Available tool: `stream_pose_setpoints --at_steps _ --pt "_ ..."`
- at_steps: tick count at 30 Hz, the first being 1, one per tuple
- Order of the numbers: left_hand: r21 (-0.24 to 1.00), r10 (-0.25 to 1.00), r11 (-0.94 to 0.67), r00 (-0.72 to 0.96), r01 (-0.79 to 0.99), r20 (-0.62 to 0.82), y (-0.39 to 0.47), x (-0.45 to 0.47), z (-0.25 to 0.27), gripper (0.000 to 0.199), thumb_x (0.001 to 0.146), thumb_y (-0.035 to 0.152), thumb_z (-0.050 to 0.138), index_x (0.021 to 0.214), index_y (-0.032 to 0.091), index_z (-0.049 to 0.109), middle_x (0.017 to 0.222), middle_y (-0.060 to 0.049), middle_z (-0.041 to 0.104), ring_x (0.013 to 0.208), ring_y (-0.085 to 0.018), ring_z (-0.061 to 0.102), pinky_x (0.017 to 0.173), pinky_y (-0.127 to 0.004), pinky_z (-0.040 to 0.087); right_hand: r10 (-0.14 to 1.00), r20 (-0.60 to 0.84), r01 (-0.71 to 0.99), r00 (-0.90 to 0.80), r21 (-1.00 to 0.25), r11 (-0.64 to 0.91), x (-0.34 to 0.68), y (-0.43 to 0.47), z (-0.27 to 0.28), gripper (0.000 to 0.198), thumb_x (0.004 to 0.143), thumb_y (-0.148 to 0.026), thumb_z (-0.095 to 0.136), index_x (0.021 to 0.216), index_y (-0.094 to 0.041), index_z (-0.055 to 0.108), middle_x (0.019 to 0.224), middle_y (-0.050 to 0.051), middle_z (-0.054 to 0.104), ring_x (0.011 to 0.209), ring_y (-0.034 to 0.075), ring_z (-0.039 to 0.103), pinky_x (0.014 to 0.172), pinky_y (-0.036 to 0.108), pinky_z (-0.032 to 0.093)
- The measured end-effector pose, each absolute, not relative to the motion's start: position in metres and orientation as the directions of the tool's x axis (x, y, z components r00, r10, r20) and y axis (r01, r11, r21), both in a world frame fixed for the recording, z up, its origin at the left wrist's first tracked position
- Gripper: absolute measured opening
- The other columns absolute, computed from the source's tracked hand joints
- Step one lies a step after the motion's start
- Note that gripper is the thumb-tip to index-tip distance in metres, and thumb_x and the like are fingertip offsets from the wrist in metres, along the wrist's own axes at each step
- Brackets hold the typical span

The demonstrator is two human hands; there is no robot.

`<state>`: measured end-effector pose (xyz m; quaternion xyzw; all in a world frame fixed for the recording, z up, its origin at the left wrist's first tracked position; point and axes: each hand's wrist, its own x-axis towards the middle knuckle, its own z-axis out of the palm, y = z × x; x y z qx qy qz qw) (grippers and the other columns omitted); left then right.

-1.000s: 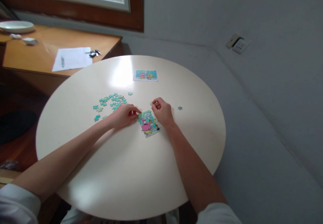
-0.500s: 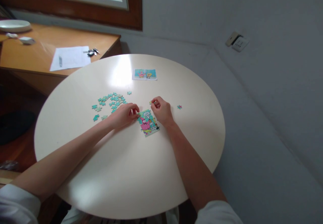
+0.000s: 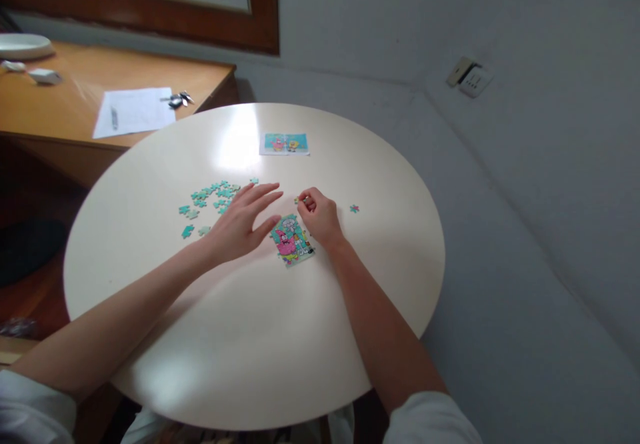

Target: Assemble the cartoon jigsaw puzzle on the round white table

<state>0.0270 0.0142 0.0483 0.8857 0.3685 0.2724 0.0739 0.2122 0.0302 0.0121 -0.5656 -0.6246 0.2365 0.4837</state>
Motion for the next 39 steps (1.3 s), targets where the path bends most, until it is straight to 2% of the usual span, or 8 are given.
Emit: stream_pose_setpoints --at_steps 2,6,10,16,19,24,30,39 --pt "0.252 0.705 -0.709 0.663 0.659 0.251 0.001 0.037 0.038 0.057 0.094 0.046 0.037 0.14 0.012 0.039 0.149 -0.017 0.038 0.14 -0.028 0.031 0.115 -0.049 0.02 0.936 0.333 0.478 0.111 -0.844 0.243 0.212 0.031 0.012 0.007 0.073 -0.027 0.054 0.075 -0.021 0.055 0.06 -0.003 0.055 0.055 0.012 0.052 0.057 0.025 0.043" --pt "0.17 0.684 -0.719 0.729 0.674 0.004 -0.016 0.052 0.018 0.072 0.094 0.054 0.03 0.147 0.005 0.028 0.154 -0.02 0.026 0.145 -0.031 0.017 0.117 -0.051 0.008 0.939 0.321 0.486 0.12 -0.844 0.227 0.212 0.032 0.011 0.007 0.073 -0.027 0.054 0.076 -0.021 0.056 0.061 -0.003 0.057 0.055 0.012 0.053 0.057 0.025 0.044" --pt "0.198 0.657 -0.736 0.754 0.647 -0.021 -0.013 0.049 0.018 0.068 0.095 0.05 0.029 0.148 0.007 0.027 0.154 -0.019 0.024 0.145 -0.031 0.017 0.117 -0.051 0.009 0.938 0.324 0.482 0.125 -0.846 0.227 0.213 0.032 0.011 0.006 0.073 -0.026 0.054 0.075 -0.021 0.055 0.06 -0.003 0.057 0.056 0.012 0.054 0.058 0.025 0.045" --pt "0.237 0.656 -0.717 0.75 0.656 -0.092 0.015 0.028 0.026 0.052 0.093 0.031 0.035 0.144 0.024 0.038 0.157 -0.011 0.024 0.144 -0.032 0.018 0.115 -0.058 0.008 0.931 0.319 0.453 0.177 -0.866 0.211 0.218 0.034 0.009 0.008 0.073 -0.028 0.054 0.075 -0.021 0.054 0.057 -0.004 0.054 0.051 0.011 0.051 0.053 0.025 0.043" --pt "0.271 0.685 -0.695 0.728 0.665 -0.03 0.021 0.024 0.033 0.05 0.093 0.028 0.036 0.143 0.024 0.039 0.157 -0.011 0.023 0.145 -0.031 0.016 0.115 -0.057 0.009 0.914 0.339 0.44 0.225 -0.872 0.215 0.222 0.036 0.008 0.008 0.073 -0.028 0.053 0.076 -0.021 0.054 0.056 -0.005 0.052 0.05 0.011 0.051 0.052 0.025 0.042" --pt "0.283 0.759 -0.648 0.568 0.707 0.319 -0.005 0.041 0.046 0.058 0.096 0.038 0.032 0.149 0.015 0.021 0.159 -0.015 0.012 0.147 -0.028 0.003 0.117 -0.052 0.003 0.878 0.388 0.441 0.28 -0.864 0.242 0.223 0.036 0.011 0.009 0.073 -0.029 0.053 0.075 -0.02 0.053 0.057 -0.005 0.051 0.05 0.011 0.049 0.053 0.025 0.042" --pt "0.2 0.643 -0.759 0.761 0.619 0.087 -0.034 0.06 0.016 0.066 0.095 0.051 0.03 0.147 0.01 0.03 0.154 -0.019 0.026 0.144 -0.031 0.019 0.116 -0.053 0.009 0.874 0.379 0.45 0.304 -0.866 0.219 0.222 0.036 0.011 0.008 0.074 -0.029 0.051 0.075 -0.021 0.052 0.057 -0.005 0.051 0.051 0.011 0.049 0.054 0.024 0.041" --pt "0.232 0.627 -0.772 0.769 0.592 0.123 -0.02 0.053 0.022 0.046 0.088 0.028 0.043 0.132 0.017 0.05 0.148 -0.015 0.041 0.138 -0.031 0.033 0.114 -0.051 0.019 0.877 0.376 0.46 0.301 -0.862 0.211 0.226 0.038 0.007 0.011 0.074 -0.032 0.052 0.077 -0.021 0.052 0.057 -0.005 0.051 0.05 0.01 0.049 0.053 0.024 0.041"
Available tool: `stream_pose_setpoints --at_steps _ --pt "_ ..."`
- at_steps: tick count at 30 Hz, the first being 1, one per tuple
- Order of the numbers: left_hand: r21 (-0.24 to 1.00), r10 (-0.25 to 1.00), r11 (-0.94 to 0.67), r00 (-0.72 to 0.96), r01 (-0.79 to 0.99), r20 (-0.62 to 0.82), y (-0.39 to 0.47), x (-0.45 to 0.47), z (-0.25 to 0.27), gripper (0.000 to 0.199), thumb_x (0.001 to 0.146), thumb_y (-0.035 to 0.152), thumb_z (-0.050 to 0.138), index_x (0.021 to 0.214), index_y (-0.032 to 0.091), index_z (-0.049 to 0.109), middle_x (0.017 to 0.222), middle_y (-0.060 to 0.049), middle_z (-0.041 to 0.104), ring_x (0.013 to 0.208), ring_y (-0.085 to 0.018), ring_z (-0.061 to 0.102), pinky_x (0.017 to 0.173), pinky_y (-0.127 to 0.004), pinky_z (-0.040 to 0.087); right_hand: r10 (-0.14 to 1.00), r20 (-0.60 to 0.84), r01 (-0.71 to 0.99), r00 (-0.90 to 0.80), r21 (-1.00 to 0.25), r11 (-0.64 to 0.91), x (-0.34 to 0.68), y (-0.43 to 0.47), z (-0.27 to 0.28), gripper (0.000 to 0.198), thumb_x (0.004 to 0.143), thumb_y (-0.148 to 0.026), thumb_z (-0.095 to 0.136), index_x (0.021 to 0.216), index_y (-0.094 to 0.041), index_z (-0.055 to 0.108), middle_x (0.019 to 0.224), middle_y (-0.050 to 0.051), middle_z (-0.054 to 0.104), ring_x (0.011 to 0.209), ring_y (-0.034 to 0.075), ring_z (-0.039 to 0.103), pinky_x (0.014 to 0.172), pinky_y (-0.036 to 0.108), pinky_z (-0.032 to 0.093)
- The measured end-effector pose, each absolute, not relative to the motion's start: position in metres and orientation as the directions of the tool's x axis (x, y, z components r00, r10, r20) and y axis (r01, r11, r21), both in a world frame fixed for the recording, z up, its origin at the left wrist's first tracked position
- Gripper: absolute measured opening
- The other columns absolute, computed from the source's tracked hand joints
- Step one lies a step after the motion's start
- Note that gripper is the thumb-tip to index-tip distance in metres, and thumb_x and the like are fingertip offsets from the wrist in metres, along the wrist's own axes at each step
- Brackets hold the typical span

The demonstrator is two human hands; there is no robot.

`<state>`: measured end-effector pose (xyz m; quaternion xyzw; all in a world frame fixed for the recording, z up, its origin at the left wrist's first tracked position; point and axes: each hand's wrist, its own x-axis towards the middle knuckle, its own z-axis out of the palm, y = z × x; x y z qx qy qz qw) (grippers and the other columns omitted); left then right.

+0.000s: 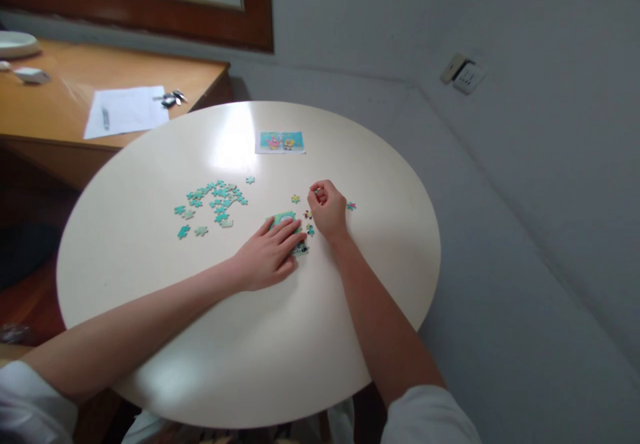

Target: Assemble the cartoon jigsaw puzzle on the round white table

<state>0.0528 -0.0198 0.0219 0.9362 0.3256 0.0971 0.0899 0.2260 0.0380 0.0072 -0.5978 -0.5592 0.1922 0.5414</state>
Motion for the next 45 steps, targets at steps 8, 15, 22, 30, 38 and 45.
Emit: stream_pose_setpoints --at_steps 8,15,22,30,38,45 --pt "0.377 0.723 -0.666 0.68 0.643 0.118 0.005 0.04 0.035 0.051 0.08 0.034 0.055 0.128 0.019 0.047 0.141 -0.016 0.045 0.133 -0.03 0.039 0.114 -0.052 0.021 0.849 0.438 0.504 0.295 -0.826 0.252 0.229 0.036 0.009 0.02 0.082 -0.032 0.049 0.096 -0.02 0.057 0.062 -0.003 0.052 0.06 0.013 0.054 0.06 0.026 0.045" --pt "0.384 0.797 -0.578 0.6 0.72 0.074 0.013 0.035 0.025 0.084 0.079 0.059 0.056 0.143 0.015 0.025 0.149 -0.023 0.034 0.142 -0.037 0.023 0.114 -0.058 0.013 0.871 0.436 0.532 0.224 -0.804 0.266 0.234 0.036 0.009 0.026 0.085 -0.033 0.048 0.104 -0.021 0.06 0.078 0.003 0.065 0.07 0.016 0.062 0.071 0.031 0.051" --pt "0.421 0.776 -0.589 0.628 0.69 0.056 0.018 0.033 0.024 0.077 0.079 0.051 0.058 0.141 0.013 0.03 0.145 -0.021 0.041 0.14 -0.034 0.029 0.115 -0.055 0.015 0.896 0.396 0.474 0.201 -0.84 0.264 0.234 0.037 0.006 0.024 0.085 -0.034 0.049 0.101 -0.02 0.06 0.084 0.005 0.068 0.074 0.017 0.067 0.073 0.033 0.054" --pt "0.426 0.733 -0.632 0.677 0.647 0.06 0.019 0.032 0.025 0.055 0.083 0.044 0.055 0.128 0.014 0.041 0.146 -0.021 0.04 0.14 -0.032 0.03 0.114 -0.057 0.016 0.905 0.375 0.466 0.2 -0.849 0.249 0.233 0.037 0.006 0.022 0.081 -0.034 0.054 0.095 -0.019 0.064 0.086 0.006 0.07 0.072 0.017 0.067 0.07 0.032 0.055" --pt "0.554 0.777 -0.575 0.614 0.602 0.139 0.024 0.033 0.02 0.023 0.085 0.024 0.044 0.108 0.019 0.045 0.12 -0.012 0.06 0.119 -0.025 0.052 0.111 -0.051 0.029 0.882 0.435 0.532 0.18 -0.797 0.285 0.232 0.037 0.007 0.022 0.079 -0.027 0.053 0.093 -0.018 0.066 0.085 0.007 0.071 0.074 0.017 0.067 0.072 0.032 0.054" --pt "0.629 0.887 -0.452 0.394 0.633 0.241 0.031 0.032 0.017 0.014 0.08 0.016 0.043 0.091 0.019 0.051 0.103 -0.01 0.061 0.1 -0.024 0.056 0.089 -0.039 0.046 0.879 0.471 0.595 0.081 -0.73 0.336 0.226 0.03 0.015 0.02 0.08 -0.026 0.055 0.094 -0.019 0.068 0.084 0.005 0.072 0.075 0.017 0.067 0.074 0.031 0.055"
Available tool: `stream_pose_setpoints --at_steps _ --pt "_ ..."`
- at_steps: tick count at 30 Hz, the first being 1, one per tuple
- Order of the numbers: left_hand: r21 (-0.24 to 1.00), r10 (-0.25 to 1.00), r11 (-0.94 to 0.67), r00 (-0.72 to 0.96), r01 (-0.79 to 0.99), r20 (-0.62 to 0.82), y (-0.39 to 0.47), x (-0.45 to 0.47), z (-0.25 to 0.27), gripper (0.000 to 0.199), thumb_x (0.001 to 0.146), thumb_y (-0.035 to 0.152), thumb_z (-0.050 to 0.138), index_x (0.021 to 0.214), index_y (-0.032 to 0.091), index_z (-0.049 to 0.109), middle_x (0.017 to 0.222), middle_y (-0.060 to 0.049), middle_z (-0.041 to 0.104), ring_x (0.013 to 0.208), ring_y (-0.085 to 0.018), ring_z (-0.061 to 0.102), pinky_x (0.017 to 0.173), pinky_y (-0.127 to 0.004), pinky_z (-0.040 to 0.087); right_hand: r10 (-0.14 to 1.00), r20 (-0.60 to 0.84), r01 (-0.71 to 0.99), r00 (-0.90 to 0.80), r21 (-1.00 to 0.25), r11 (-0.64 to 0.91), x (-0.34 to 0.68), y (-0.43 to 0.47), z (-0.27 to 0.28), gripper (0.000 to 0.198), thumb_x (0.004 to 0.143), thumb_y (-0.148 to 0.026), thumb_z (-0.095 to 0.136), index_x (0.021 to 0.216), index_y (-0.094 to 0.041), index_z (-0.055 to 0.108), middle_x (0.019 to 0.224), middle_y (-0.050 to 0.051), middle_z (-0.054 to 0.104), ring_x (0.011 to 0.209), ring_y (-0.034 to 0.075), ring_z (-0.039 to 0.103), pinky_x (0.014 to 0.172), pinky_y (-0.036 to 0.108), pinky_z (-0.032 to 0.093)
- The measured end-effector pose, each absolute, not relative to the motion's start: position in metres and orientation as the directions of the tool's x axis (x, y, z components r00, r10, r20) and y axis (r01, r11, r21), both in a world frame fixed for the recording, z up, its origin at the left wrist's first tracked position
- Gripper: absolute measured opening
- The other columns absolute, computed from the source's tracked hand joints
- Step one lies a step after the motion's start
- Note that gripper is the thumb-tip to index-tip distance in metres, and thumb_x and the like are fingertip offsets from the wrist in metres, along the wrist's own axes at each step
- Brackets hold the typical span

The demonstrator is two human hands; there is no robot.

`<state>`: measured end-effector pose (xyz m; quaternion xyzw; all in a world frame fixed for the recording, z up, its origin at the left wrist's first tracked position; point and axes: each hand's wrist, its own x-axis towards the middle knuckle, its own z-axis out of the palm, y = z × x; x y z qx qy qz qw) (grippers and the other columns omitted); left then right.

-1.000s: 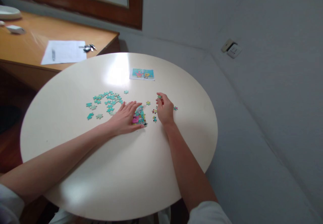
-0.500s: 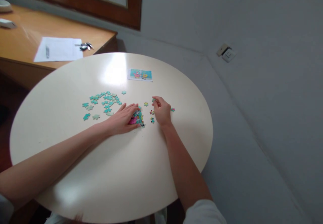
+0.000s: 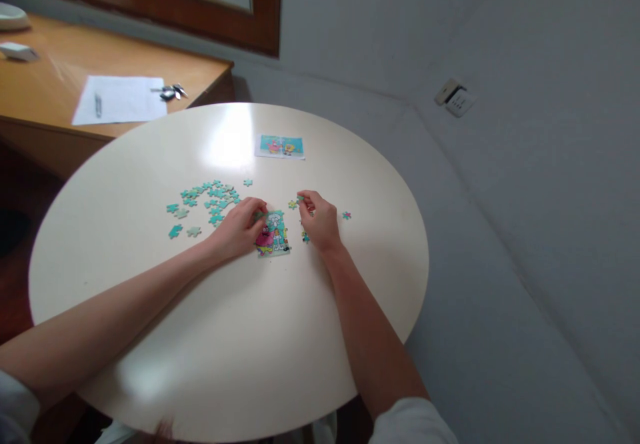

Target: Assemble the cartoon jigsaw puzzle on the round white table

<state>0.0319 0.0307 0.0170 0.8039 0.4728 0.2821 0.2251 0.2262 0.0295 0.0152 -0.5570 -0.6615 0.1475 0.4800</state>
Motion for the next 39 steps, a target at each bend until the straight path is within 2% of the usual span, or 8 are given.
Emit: stream_pose_setpoints --at_steps 6,14,20,29,39 --pt "0.52 0.86 -0.509 0.424 0.686 0.283 0.032 0.031 0.013 0.021 0.079 0.016 0.047 0.096 0.018 0.059 0.1 -0.009 0.062 0.097 -0.026 0.056 0.09 -0.042 0.044 0.929 0.369 0.563 -0.027 -0.763 0.319 0.22 0.028 0.015 0.018 0.081 -0.024 0.056 0.092 -0.019 0.07 0.083 0.004 0.073 0.067 0.016 0.067 0.071 0.03 0.055" --pt "0.447 0.829 -0.558 0.491 0.699 0.268 0.029 0.031 0.013 0.03 0.08 0.015 0.047 0.103 0.02 0.065 0.108 -0.009 0.061 0.102 -0.027 0.052 0.093 -0.046 0.04 0.964 0.264 0.53 -0.027 -0.814 0.238 0.217 0.028 0.013 0.016 0.075 -0.018 0.062 0.09 -0.02 0.064 0.072 0.0 0.07 0.064 0.014 0.066 0.066 0.027 0.054" --pt "0.449 0.828 -0.558 0.505 0.697 0.245 0.028 0.031 0.014 0.033 0.078 0.011 0.046 0.102 0.02 0.068 0.11 -0.01 0.061 0.103 -0.028 0.051 0.094 -0.047 0.038 0.972 0.235 0.543 0.006 -0.817 0.194 0.217 0.029 0.011 0.009 0.073 -0.02 0.062 0.082 -0.02 0.065 0.075 0.002 0.071 0.07 0.016 0.067 0.069 0.03 0.054" --pt "0.462 0.824 -0.564 0.507 0.685 0.254 0.028 0.031 0.014 0.034 0.077 0.012 0.048 0.101 0.021 0.07 0.109 -0.009 0.061 0.103 -0.027 0.051 0.093 -0.046 0.038 0.961 0.278 0.572 -0.006 -0.787 0.231 0.217 0.029 0.01 0.015 0.076 -0.023 0.059 0.088 -0.02 0.069 0.075 0.003 0.072 0.067 0.017 0.066 0.068 0.03 0.054" --pt "0.447 0.817 -0.573 0.522 0.687 0.245 0.026 0.033 0.015 0.035 0.078 0.015 0.049 0.103 0.024 0.071 0.108 -0.009 0.062 0.104 -0.027 0.051 0.092 -0.047 0.038 0.967 0.253 0.588 -0.019 -0.779 0.216 0.213 0.027 0.01 0.017 0.078 -0.022 0.057 0.09 -0.019 0.07 0.084 0.005 0.073 0.076 0.018 0.069 0.075 0.032 0.056"
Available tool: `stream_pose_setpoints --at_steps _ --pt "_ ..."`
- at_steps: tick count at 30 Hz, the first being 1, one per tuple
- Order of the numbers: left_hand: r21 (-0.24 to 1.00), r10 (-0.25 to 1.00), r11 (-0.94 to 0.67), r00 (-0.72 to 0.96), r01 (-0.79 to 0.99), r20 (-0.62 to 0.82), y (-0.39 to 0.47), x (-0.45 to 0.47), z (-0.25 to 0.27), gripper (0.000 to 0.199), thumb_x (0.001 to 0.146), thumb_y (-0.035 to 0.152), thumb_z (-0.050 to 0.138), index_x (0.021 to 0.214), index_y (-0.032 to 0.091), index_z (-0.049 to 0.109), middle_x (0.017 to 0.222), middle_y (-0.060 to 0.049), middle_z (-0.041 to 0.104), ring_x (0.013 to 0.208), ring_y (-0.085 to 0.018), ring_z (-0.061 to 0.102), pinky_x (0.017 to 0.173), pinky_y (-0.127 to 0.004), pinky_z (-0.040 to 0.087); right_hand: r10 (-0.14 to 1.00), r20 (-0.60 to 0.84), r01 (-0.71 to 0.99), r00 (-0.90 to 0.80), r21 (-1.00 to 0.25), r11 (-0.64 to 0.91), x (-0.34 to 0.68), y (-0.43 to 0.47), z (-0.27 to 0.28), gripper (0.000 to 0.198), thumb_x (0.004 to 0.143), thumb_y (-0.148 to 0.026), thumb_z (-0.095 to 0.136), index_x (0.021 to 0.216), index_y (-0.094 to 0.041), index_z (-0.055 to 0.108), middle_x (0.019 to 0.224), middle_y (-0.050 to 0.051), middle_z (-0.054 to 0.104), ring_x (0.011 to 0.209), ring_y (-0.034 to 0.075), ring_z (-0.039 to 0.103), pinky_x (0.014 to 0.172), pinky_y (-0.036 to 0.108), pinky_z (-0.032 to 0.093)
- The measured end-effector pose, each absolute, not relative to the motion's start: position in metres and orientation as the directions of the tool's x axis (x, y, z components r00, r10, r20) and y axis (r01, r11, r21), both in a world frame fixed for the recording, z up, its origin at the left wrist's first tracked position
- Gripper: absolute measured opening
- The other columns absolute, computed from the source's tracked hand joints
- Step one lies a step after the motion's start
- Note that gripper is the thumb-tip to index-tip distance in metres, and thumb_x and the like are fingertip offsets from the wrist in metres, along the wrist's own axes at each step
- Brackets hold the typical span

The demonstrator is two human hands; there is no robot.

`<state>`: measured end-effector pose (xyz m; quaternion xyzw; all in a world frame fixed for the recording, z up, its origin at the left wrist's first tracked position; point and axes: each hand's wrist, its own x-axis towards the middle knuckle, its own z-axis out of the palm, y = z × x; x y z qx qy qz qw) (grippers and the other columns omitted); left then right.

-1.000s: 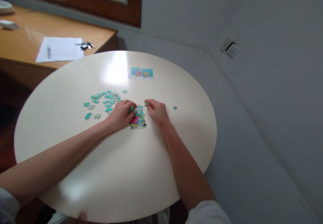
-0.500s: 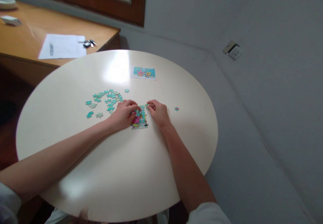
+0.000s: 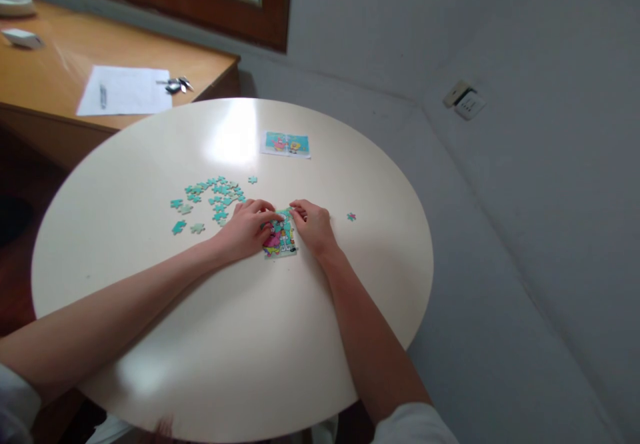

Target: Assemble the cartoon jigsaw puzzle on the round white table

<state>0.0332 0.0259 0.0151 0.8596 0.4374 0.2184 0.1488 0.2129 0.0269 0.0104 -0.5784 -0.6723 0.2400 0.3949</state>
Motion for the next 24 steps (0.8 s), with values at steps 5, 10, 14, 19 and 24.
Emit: stream_pose_setpoints --at_steps 5,10,14,19,24 --pt "0.45 0.82 -0.568 0.524 0.689 0.231 0.0246 0.0335 0.0174 0.035 0.079 0.016 0.047 0.102 0.023 0.072 0.108 -0.01 0.062 0.103 -0.028 0.051 0.092 -0.048 0.038 0.963 0.268 0.594 -0.009 -0.774 0.221 0.2119 0.027 0.0094 0.017 0.078 -0.021 0.058 0.088 -0.02 0.07 0.085 0.005 0.074 0.078 0.019 0.069 0.077 0.033 0.056" --pt "0.452 0.822 -0.566 0.518 0.69 0.237 0.0244 0.0337 0.0179 0.035 0.078 0.015 0.048 0.101 0.024 0.072 0.108 -0.009 0.061 0.104 -0.028 0.05 0.092 -0.048 0.038 0.961 0.275 0.606 -0.006 -0.764 0.222 0.211 0.0269 0.0108 0.015 0.077 -0.02 0.058 0.085 -0.02 0.071 0.085 0.004 0.074 0.076 0.018 0.068 0.076 0.033 0.055" --pt "0.459 0.826 -0.556 0.521 0.693 0.214 0.0239 0.0339 0.0193 0.034 0.079 0.015 0.049 0.103 0.023 0.072 0.109 -0.01 0.06 0.104 -0.028 0.05 0.093 -0.048 0.037 0.962 0.271 0.613 0.014 -0.763 0.206 0.2089 0.027 0.0122 0.016 0.077 -0.019 0.058 0.087 -0.019 0.071 0.083 0.005 0.073 0.073 0.017 0.067 0.075 0.031 0.054" --pt "0.453 0.823 -0.562 0.525 0.692 0.218 0.0234 0.0343 0.02 0.033 0.079 0.016 0.05 0.103 0.023 0.071 0.109 -0.01 0.06 0.105 -0.029 0.05 0.093 -0.048 0.037 0.964 0.265 0.605 0.026 -0.772 0.196 0.2082 0.0278 0.011 0.015 0.076 -0.019 0.058 0.087 -0.019 0.069 0.077 0.003 0.071 0.069 0.017 0.066 0.071 0.03 0.054" --pt "0.441 0.82 -0.566 0.53 0.696 0.217 0.023 0.0348 0.0198 0.034 0.08 0.016 0.049 0.104 0.023 0.071 0.108 -0.01 0.061 0.104 -0.028 0.051 0.091 -0.048 0.038 0.965 0.261 0.607 0.02 -0.77 0.196 0.2092 0.0285 0.0098 0.011 0.077 -0.019 0.058 0.081 -0.02 0.068 0.079 0.003 0.072 0.072 0.017 0.067 0.074 0.032 0.054"
